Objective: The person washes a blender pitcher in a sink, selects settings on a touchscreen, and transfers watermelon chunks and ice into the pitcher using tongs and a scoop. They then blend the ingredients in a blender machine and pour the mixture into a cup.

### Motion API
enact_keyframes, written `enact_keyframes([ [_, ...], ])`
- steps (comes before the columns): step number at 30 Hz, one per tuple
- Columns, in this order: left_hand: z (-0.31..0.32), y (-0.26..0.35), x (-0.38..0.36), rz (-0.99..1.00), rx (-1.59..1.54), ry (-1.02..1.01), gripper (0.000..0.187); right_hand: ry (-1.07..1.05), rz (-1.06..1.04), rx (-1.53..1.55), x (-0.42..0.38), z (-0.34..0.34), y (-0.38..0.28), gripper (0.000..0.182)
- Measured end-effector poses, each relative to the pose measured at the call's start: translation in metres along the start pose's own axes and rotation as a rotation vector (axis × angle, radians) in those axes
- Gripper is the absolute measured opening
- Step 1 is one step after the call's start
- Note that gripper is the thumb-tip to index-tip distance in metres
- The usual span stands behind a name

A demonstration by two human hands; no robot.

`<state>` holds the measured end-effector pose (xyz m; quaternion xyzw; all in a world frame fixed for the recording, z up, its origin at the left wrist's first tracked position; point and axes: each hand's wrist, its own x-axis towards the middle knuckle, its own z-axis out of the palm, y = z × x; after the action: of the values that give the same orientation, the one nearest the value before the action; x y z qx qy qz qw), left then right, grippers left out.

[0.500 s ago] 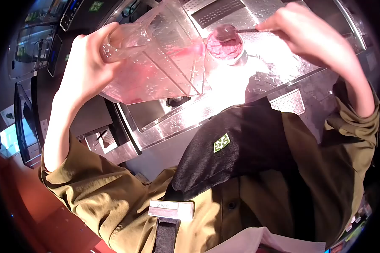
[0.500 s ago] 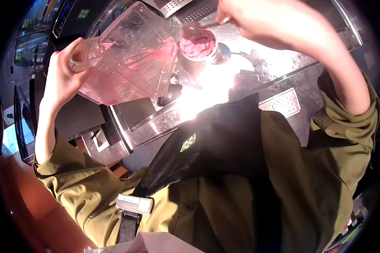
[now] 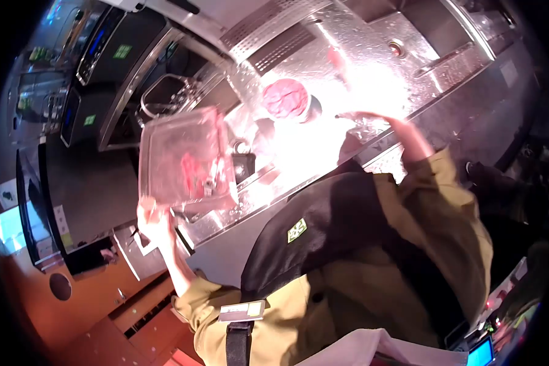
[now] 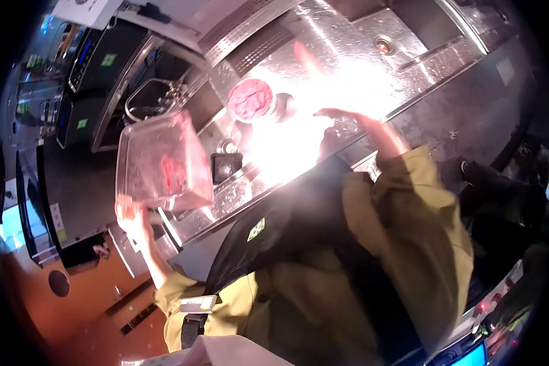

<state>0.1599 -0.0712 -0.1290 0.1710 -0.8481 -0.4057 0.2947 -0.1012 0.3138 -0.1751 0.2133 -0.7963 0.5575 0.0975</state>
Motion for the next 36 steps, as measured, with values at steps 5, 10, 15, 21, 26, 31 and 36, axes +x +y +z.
enact_keyframes([
  [5, 0.006, -0.015, -0.035, -0.105, -0.235, 0.164, 0.03, 0.174, 0.361, 0.523, -0.091, 0.14, 0.045, 0.057],
  [10, 0.004, -0.04, -0.013, 0.016, -0.411, -0.019, 0.029, 0.376, 0.25, 0.486, -0.112, 0.159, 0.027, 0.065],
  [15, 0.006, -0.064, 0.032, 0.119, -0.564, -0.325, 0.029, 0.47, 0.207, 0.394, -0.144, 0.144, 0.001, 0.073],
  [21, 0.036, -0.067, 0.041, 0.07, -0.623, -0.537, 0.023, 0.522, 0.32, 0.446, -0.206, 0.081, -0.074, 0.079],
  [26, 0.071, -0.074, 0.029, 0.196, -0.684, -0.609, 0.02, 0.761, 0.27, 0.267, -0.279, 0.055, -0.128, 0.07],
  [31, 0.111, -0.062, 0.003, 0.216, -0.724, -0.647, 0.018, 0.888, 0.245, 0.163, -0.334, 0.04, -0.153, 0.064],
  [36, 0.134, -0.078, -0.014, 0.083, -0.756, -0.545, 0.022, 0.809, 0.302, 0.052, -0.321, 0.043, -0.161, 0.068],
])
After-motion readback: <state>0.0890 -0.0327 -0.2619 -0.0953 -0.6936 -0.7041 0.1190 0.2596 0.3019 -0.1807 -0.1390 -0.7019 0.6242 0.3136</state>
